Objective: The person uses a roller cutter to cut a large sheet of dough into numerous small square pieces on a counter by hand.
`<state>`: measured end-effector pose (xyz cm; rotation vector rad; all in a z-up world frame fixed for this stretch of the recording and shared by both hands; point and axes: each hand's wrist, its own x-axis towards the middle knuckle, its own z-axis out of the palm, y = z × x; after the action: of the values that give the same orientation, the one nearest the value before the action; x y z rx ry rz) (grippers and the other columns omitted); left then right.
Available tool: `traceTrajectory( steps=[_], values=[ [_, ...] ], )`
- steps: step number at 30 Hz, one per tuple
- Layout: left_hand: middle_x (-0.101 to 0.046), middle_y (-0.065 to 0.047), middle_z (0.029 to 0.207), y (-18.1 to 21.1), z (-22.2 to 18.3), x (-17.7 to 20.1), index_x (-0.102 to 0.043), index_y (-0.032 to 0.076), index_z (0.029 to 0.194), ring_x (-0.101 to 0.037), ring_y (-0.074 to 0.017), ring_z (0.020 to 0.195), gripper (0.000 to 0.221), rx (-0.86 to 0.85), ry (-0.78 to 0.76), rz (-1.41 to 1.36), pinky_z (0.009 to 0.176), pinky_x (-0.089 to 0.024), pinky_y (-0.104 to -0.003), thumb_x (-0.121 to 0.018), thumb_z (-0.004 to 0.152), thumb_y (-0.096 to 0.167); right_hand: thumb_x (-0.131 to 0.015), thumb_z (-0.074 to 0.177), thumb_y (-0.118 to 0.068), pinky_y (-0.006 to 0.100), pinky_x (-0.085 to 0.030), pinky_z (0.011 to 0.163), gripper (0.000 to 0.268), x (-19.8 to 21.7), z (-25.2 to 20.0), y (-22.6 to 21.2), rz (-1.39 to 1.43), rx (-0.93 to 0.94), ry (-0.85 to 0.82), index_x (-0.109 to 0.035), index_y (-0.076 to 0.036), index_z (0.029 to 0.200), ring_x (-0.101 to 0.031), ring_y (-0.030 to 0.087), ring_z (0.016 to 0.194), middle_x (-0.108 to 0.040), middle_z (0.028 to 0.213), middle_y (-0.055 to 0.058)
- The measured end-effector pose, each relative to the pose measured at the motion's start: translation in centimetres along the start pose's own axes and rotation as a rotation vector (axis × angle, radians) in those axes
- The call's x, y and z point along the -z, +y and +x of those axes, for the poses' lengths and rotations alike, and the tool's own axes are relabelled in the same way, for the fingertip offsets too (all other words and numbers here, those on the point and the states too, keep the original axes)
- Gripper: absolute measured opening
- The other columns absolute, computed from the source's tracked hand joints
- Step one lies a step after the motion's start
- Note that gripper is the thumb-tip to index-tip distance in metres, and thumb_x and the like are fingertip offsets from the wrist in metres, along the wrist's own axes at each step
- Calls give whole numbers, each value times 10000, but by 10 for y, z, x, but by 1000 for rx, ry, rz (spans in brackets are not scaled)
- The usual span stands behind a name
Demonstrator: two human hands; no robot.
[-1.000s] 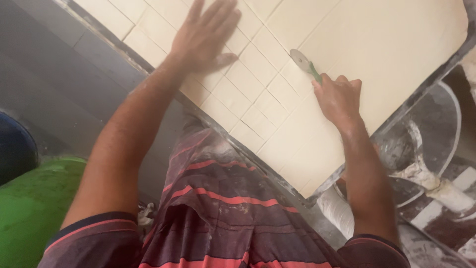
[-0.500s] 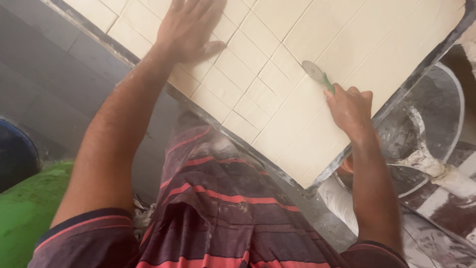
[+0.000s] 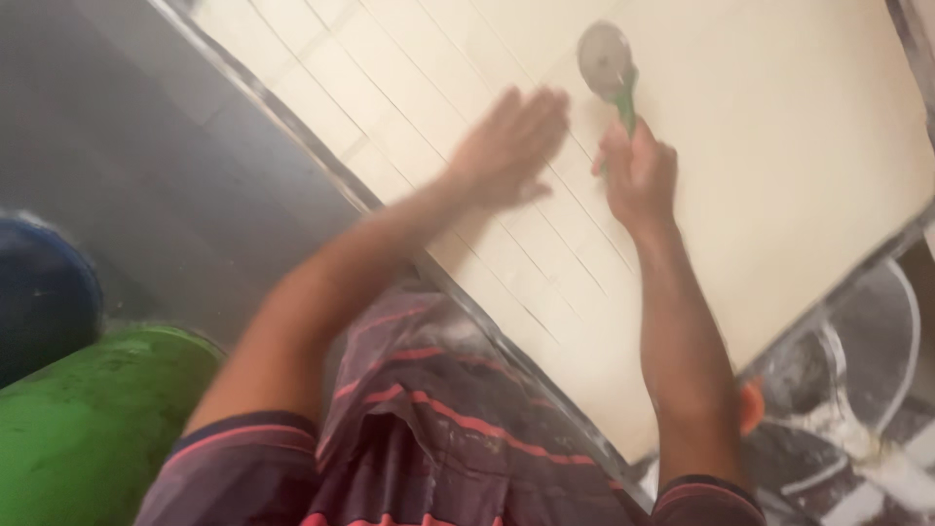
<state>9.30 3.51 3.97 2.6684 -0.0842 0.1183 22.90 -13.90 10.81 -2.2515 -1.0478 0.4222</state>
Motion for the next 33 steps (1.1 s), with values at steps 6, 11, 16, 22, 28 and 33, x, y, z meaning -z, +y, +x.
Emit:
traceTrajectory(
  steps=[6,11,16,22,28,33],
  values=[
    [-247,-123,1667,-5,4,1,-282,63,1585,-134,-269,1563,886,34,-227,30,1264,-53,-543,-438,954,664,-453,1126,-295,382,-551,603,361,-92,163,-59,-32,53,-59,-650,-41,962,-708,222,576,-690,634,55],
    [-272,-121,1658,-13,6,10,-287,42,1582,-137,-280,1557,885,5,-241,-31,1263,-48,-548,-377,973,679,-440,1137,-301,389,-531,589,374,-141,249,-62,-94,28,-99,-631,-49,937,-669,220,519,-660,584,36],
    [-276,-131,1666,-20,7,16,-290,18,1576,-134,-283,1572,867,-28,-346,-57,1280,-36,-545,-365,1008,669,-517,1126,-253,427,-506,576,384,-177,301,-31,-301,174,-86,-635,-36,832,-614,267,586,-629,669,98],
    [-196,-121,1689,-21,7,13,-193,34,1608,-87,-262,1576,906,-5,-316,-112,1279,-34,-525,-404,986,658,-538,1138,-249,484,-472,677,312,-162,306,-37,-484,213,-96,-665,-28,958,-644,323,669,-673,722,126],
    [-83,-103,1721,-18,8,13,-126,54,1628,-36,-244,1582,944,27,-269,-106,1287,-42,-508,-438,972,657,-508,1167,-315,504,-352,800,318,-85,221,-45,-725,126,-319,-684,-68,1070,-643,346,695,-681,693,121],
    [-79,-119,1728,-10,6,12,-135,45,1637,-71,-258,1603,988,55,-270,-73,1294,-65,-517,-499,964,671,-551,1139,-335,477,-338,791,302,-37,144,-18,-788,109,-326,-690,-88,1033,-609,305,666,-640,657,74]
  ],
)
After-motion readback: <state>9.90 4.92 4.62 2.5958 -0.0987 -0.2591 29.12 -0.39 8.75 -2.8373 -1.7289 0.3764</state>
